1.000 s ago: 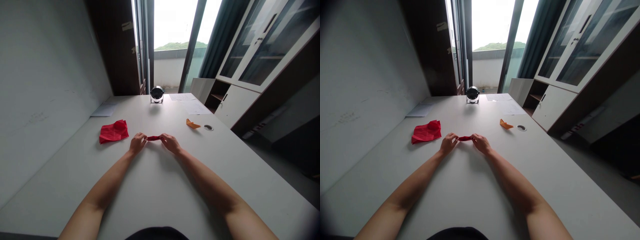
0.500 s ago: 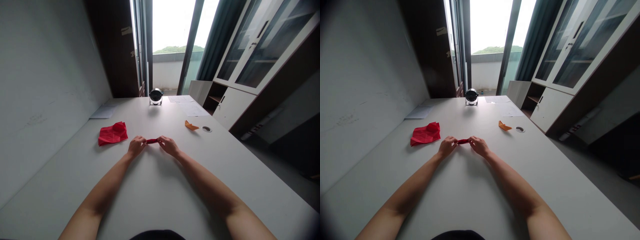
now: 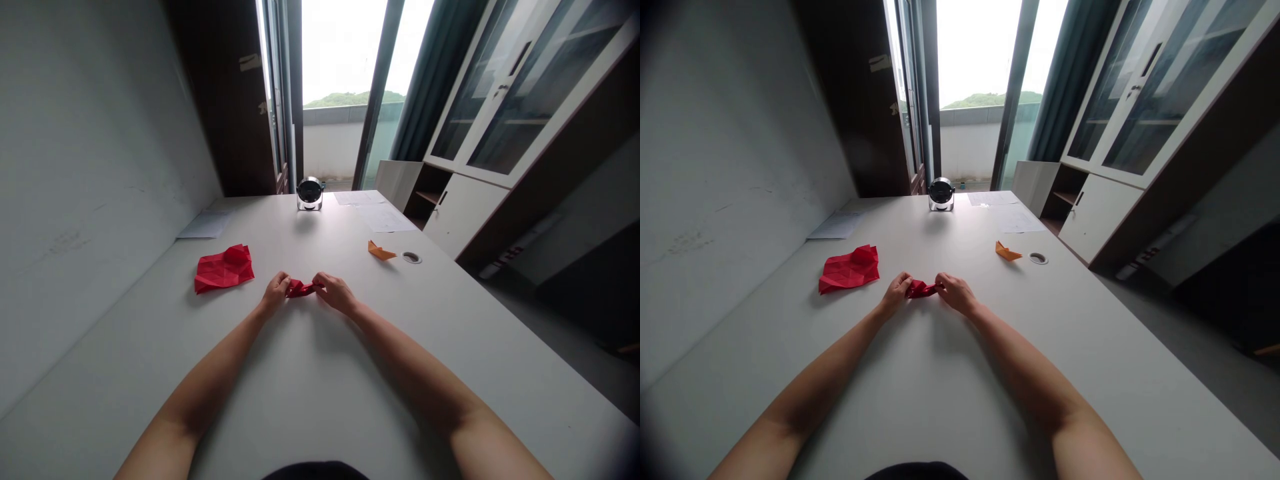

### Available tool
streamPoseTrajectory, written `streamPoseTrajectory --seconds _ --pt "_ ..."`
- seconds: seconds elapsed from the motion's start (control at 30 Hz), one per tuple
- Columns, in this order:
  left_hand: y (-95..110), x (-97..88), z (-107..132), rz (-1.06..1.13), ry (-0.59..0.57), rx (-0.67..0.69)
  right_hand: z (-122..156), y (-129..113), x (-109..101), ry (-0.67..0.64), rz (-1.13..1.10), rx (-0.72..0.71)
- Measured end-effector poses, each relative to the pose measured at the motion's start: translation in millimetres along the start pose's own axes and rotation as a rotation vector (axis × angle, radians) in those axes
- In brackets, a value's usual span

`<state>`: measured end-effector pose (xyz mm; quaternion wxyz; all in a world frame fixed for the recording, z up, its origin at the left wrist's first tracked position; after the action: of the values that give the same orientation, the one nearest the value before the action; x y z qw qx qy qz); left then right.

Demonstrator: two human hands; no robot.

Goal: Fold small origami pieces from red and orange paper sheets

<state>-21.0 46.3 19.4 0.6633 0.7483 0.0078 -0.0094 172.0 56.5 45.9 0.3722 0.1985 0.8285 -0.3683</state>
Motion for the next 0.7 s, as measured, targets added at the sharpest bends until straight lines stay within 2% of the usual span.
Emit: streamPoseTrajectory --seconds 0.17,0.27,0.43,0.7 --pt "-1 6.6 5 0.168 -0.063 -0.071 0 0 -1 0.004 0.006 0.005" --pt "3 8.1 6 0.241 -0.090 -0.070 0 -3 -2 -0.004 0.035 -0.019" --pt "4 2.8 1 0.291 -0.036 -0.067 1 -4 -3 -0.013 0.020 -0.040" --pt "-6 0.6 -3 0.282 0.006 -0.055 0 -3 -10 0.118 -0.067 -0.045"
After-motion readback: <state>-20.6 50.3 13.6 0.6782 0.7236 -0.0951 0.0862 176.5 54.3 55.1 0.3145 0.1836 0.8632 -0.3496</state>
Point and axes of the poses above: each hand's wrist, its own z-axis away from the middle knuckle, its own x-axis out of the palm, y = z × x, the point moved 6 cm from there along -z, towards the middle knuckle, and after that the axes turned 3 degrees about x, right-handed, at the moved point
